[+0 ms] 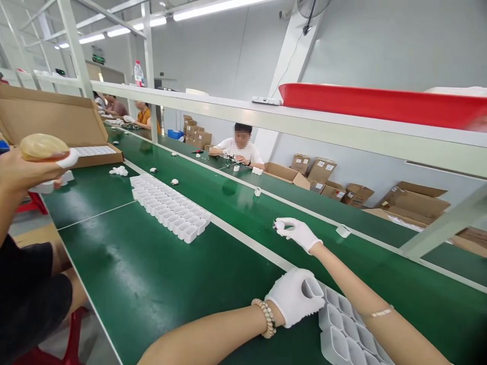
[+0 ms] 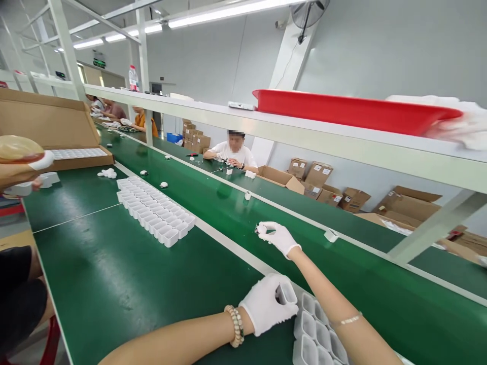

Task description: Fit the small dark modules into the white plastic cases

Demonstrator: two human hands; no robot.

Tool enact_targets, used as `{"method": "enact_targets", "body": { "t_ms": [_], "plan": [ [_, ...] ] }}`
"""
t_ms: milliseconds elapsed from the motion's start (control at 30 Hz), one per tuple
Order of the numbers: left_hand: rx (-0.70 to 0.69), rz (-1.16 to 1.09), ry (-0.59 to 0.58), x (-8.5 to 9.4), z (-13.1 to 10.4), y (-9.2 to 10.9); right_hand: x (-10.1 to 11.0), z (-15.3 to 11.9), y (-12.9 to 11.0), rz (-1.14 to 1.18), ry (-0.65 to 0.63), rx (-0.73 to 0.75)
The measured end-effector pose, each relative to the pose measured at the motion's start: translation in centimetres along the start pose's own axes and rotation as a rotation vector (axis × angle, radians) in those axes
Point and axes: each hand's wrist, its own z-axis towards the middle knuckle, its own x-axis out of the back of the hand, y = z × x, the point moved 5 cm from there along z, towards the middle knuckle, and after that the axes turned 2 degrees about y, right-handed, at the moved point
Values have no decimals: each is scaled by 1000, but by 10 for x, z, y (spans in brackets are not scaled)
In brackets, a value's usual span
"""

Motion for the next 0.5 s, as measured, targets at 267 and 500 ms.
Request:
{"method": "enact_targets", "body": {
  "t_ms": [267,500],
  "plan": [
    [-132,9,92,17,0,31,67,-173,-25,126,193,93],
    [-448,301,-82,49,-39,116,60,-238,-47,-225,302,239]
  ]
}}
